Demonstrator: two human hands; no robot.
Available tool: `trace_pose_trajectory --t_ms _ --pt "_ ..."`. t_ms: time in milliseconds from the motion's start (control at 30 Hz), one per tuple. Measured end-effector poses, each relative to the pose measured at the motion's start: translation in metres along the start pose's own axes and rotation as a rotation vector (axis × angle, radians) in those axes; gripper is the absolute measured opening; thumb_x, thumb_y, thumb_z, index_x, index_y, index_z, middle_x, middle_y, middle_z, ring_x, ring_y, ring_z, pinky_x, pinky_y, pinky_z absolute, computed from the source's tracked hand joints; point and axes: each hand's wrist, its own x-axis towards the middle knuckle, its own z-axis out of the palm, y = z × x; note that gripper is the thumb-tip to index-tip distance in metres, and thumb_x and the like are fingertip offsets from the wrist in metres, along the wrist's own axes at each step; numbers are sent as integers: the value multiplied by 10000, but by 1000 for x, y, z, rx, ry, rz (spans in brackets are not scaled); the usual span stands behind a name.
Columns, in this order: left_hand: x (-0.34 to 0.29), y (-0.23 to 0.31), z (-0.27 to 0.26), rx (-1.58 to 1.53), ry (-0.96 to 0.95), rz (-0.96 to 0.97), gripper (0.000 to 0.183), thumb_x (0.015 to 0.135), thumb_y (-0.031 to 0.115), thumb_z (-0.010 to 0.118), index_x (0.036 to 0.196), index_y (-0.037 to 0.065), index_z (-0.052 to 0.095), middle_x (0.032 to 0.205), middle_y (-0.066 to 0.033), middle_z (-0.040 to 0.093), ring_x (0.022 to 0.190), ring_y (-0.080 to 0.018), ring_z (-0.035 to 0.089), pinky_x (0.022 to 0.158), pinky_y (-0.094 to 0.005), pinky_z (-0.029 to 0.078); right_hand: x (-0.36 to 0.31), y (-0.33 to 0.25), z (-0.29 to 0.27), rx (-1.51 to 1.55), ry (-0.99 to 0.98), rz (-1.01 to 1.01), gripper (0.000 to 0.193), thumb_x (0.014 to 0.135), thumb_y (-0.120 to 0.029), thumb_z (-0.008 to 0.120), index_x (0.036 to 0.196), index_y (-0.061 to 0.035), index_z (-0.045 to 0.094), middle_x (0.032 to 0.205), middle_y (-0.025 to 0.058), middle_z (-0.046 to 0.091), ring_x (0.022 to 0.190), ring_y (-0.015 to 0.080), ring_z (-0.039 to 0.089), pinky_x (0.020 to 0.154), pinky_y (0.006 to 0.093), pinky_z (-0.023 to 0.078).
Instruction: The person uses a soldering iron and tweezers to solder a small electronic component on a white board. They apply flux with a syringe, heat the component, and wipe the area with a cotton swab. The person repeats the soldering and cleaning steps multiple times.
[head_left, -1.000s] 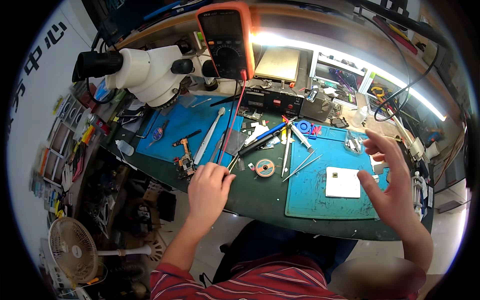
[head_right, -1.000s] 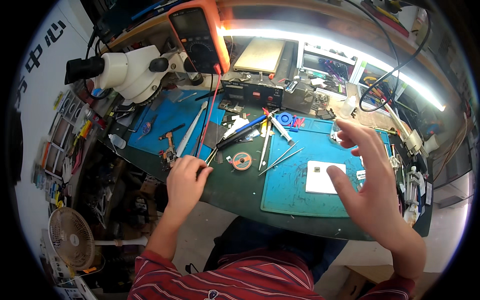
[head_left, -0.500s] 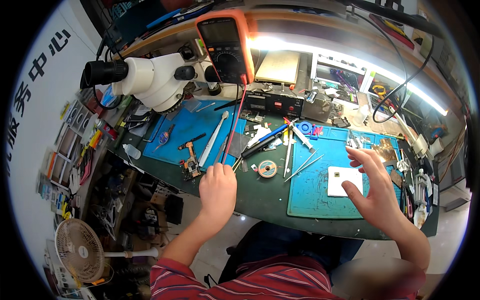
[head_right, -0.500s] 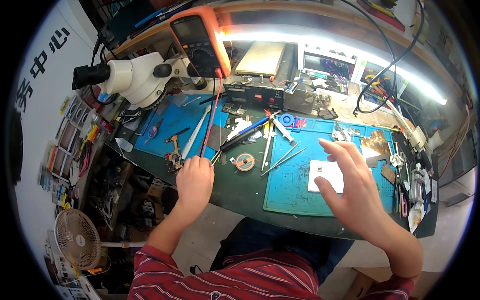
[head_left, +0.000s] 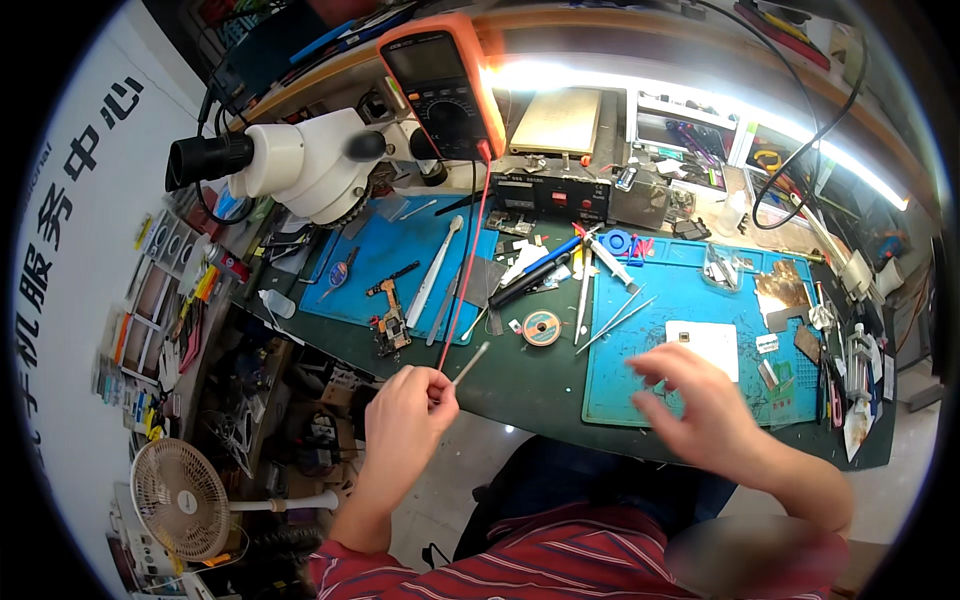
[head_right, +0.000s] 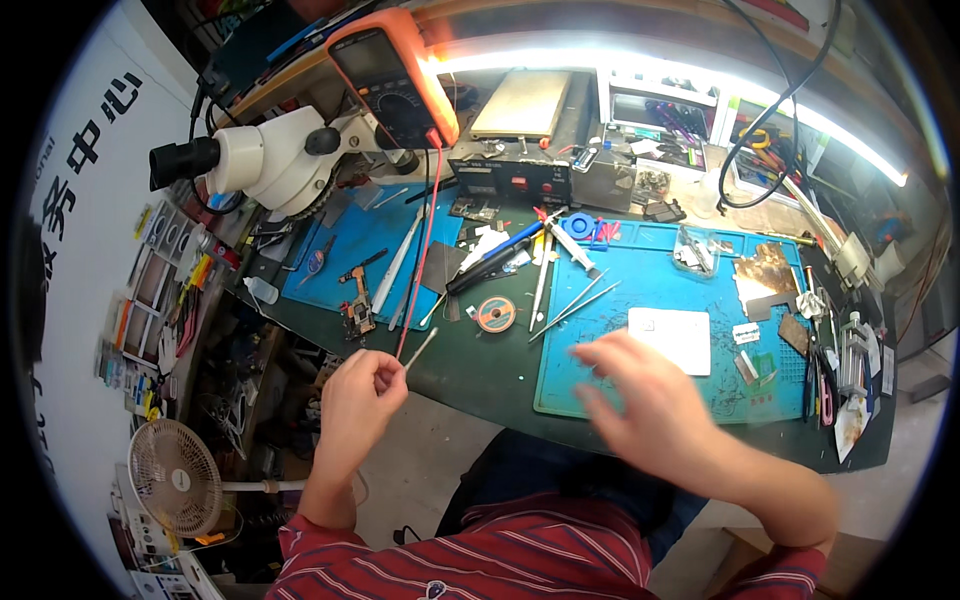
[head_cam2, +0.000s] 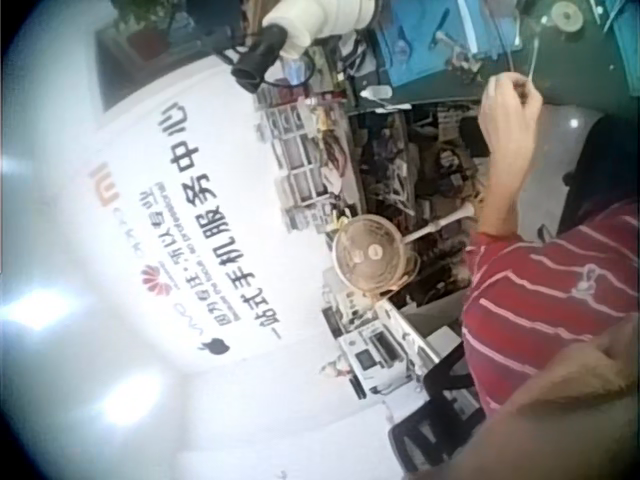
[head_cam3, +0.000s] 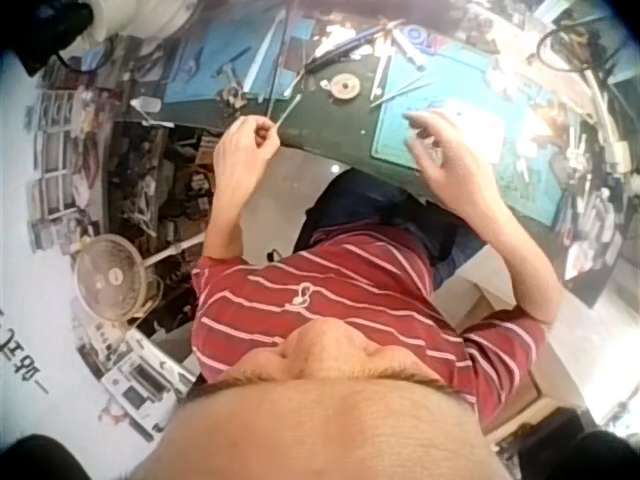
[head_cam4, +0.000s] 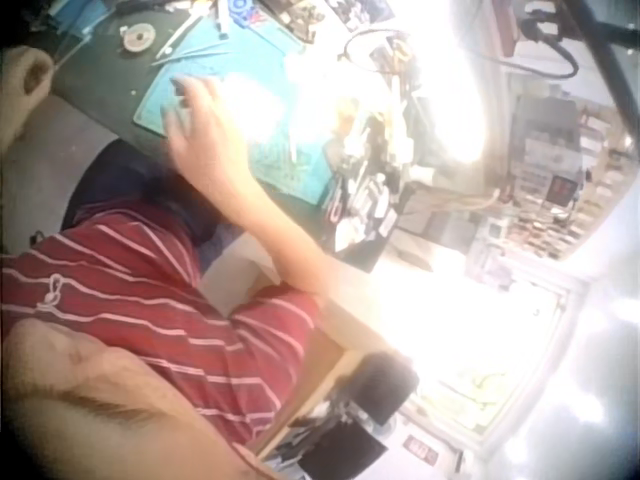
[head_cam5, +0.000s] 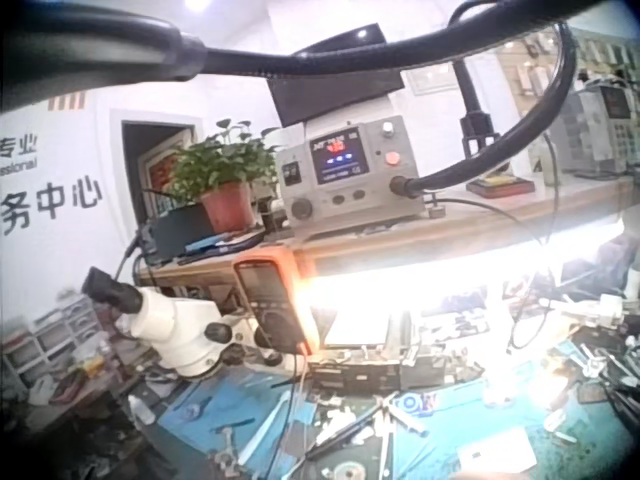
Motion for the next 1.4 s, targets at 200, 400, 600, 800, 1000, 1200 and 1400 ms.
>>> trace_pose_trajectory --t_ms 200,400,600,800,1000,1200,1400 --pt "-11 14 10 -620 -316 -205 111 947 95 742 1004 5 715 903 -6 700 712 -52 628 645 -226 507 32 -25 69 494 -106 112 287 973 -167 737 1201 -2 681 1040 130 719 904 212 743 758 340 597" --pt "6 5 19 -946 -550 -286 222 1063 202 630 1134 12 717 1009 -22 725 815 -72 643 660 -227 515 52 -17 83 976 -135 350 153 1013 -130 682 1076 7 657 986 71 737 911 145 732 745 282 584" --pt "-1 2 20 -1122 -434 -229 206 1053 110 634 1203 -10 707 1066 -85 725 871 -105 671 647 -231 530 59 -17 78 1195 -89 496 123 1005 -78 664 1089 -6 611 1006 108 741 925 175 740 758 285 584" --pt "-6 6 26 -776 -199 -66 123 984 80 729 1081 3 731 973 -59 752 828 -117 699 663 -257 556 55 -14 92 1014 -137 378 98 976 -41 681 1059 5 657 997 98 744 884 166 738 745 296 592" --pt "-9 1 25 -517 -4 227 197 926 79 784 1118 53 748 1025 -71 751 820 -161 715 656 -282 552 44 -28 92 103 63 -182 129 905 -18 744 1032 -34 753 825 108 702 694 245 711 619 333 558" --pt "41 -135 -11 -404 739 68 230 1024 60 617 1225 -22 693 1201 -117 705 950 -197 707 733 -306 574 34 -34 73 133 98 -88 124 904 3 744 1022 -28 766 864 103 708 705 219 698 617 310 552" --pt "112 -326 -54 -209 808 -372 993 894 424 817 1590 -71 311 1504 -248 537 1384 -378 524 1155 -424 393 23 -22 72 387 89 82 172 894 19 761 1060 -26 772 932 85 642 800 195 697 653 299 547"
